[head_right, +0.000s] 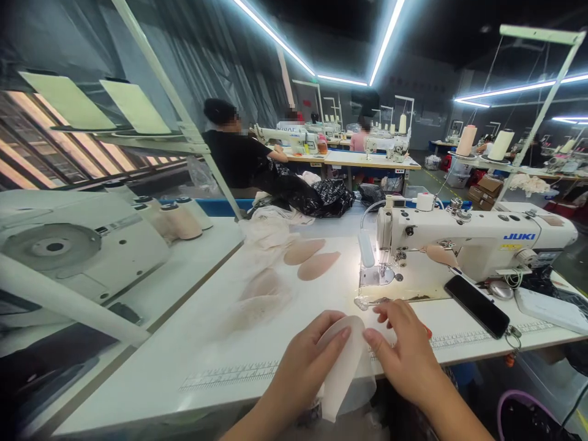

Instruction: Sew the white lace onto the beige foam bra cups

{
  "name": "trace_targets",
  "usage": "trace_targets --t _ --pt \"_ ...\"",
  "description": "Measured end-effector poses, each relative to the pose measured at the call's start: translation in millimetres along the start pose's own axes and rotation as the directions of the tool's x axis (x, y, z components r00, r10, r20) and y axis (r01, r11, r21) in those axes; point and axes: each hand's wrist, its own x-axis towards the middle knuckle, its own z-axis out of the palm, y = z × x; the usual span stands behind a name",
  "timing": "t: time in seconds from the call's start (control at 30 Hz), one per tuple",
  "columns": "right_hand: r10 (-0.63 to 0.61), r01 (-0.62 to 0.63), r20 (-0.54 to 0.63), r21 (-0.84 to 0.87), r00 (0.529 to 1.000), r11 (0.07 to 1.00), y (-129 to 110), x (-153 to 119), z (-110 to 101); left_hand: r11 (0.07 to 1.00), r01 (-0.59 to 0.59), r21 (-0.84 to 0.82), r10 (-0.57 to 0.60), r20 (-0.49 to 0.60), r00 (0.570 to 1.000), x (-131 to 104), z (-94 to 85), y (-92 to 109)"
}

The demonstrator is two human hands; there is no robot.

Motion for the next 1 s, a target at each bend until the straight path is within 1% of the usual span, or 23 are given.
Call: trace_targets --t 0.07,0.1,0.17,0.23,0.33,0.4,0.47,0.5,0.53,0.57,0.63,0.67,0.7,0.77,0.8,0.87,0.93,0.97,1.0 --pt "-0.037 0.036 0.05 0.019 0.998 0.999 -17.5 4.3 3.0 1.0 0.006 -0.025 -0.005 0.017 1.0 -1.7 4.1 0.0" --pt "-0.067 0.067 0.047 -0.003 0.997 0.998 -22.2 5.6 6.1 0.999 0.005 -0.037 -0.004 0.025 1.0 -2.3 5.7 -0.2" --pt "-0.125 0.125 0.004 -0.065 0.992 0.99 -23.7 5.9 13.8 0.998 0.0 -0.062 0.002 0.031 1.0 -3.1 8.2 -1.3" --pt "-0.12 0.116 -0.048 -0.075 0.992 0.99 -18.7 3.6 21.4 0.995 0.001 -0.097 0.0 0.017 1.0 -3.7 10.2 -2.8" --pt "-0.031 0.03 -0.107 -0.004 0.994 1.0 -8.8 -2.5 29.5 0.986 0.033 -0.164 -0.04 -0.04 0.998 -5.5 13.5 -3.3" --pt "0.073 -0.065 -0.133 0.062 0.988 0.996 -3.7 -6.0 32.6 0.979 0.068 -0.195 -0.085 -0.084 0.993 -6.9 15.8 -2.4" --pt "0.196 -0.175 -0.119 0.167 0.973 0.97 -1.4 -7.8 34.2 0.97 0.1 -0.223 -0.126 -0.107 0.986 -7.4 17.7 -1.9" --pt "0.238 -0.21 -0.104 0.228 0.966 0.951 -1.7 -7.9 34.3 0.964 0.111 -0.242 -0.14 -0.105 0.985 -7.1 18.6 -2.2" --pt "0.254 -0.219 -0.094 0.284 0.963 0.933 -3.3 -7.6 34.1 0.957 0.118 -0.266 -0.148 -0.097 0.984 -6.4 19.3 -2.6" --pt "0.24 -0.197 -0.093 0.329 0.966 0.923 -6.0 -7.1 33.3 0.948 0.122 -0.293 -0.152 -0.084 0.985 -5.3 19.9 -3.1" --pt "0.163 -0.109 -0.109 0.388 0.981 0.915 -13.7 -6.3 30.6 0.934 0.133 -0.332 -0.156 -0.043 0.987 -2.9 20.4 -2.9" --pt "0.122 -0.071 -0.099 0.413 0.988 0.908 -17.4 -6.5 28.9 0.929 0.137 -0.343 -0.154 -0.021 0.988 -2.0 20.2 -1.8" --pt "0.087 -0.051 -0.062 0.437 0.994 0.898 -19.8 -7.6 26.8 0.928 0.139 -0.344 -0.149 -0.004 0.989 -1.4 19.4 0.0" --pt "0.03 -0.058 0.067 0.464 0.997 0.884 -17.3 -12.5 21.5 0.933 0.139 -0.332 -0.143 0.014 0.99 -1.3 15.2 4.7" --pt "0.011 -0.07 0.135 0.444 0.991 0.893 -11.5 -16.2 17.9 0.934 0.14 -0.329 -0.144 0.012 0.989 -1.5 11.6 6.5" --pt "0.001 -0.076 0.222 0.328 0.975 0.942 7.6 -24.2 8.0 0.927 0.144 -0.346 -0.17 -0.046 0.984 -1.6 1.1 6.9" --pt "0.022 -0.061 0.232 0.164 0.972 0.985 28.5 -30.0 -4.5 0.905 0.145 -0.4 -0.216 -0.139 0.966 -0.4 -11.5 2.1" --pt "0.028 -0.052 0.226 0.103 0.974 0.993 35.7 -31.2 -10.7 0.888 0.145 -0.436 -0.238 -0.168 0.957 0.7 -17.0 -1.6" --pt "0.015 -0.028 0.212 0.059 0.977 0.998 38.9 -31.1 -16.1 0.868 0.152 -0.473 -0.259 -0.17 0.951 1.9 -21.1 -5.2"
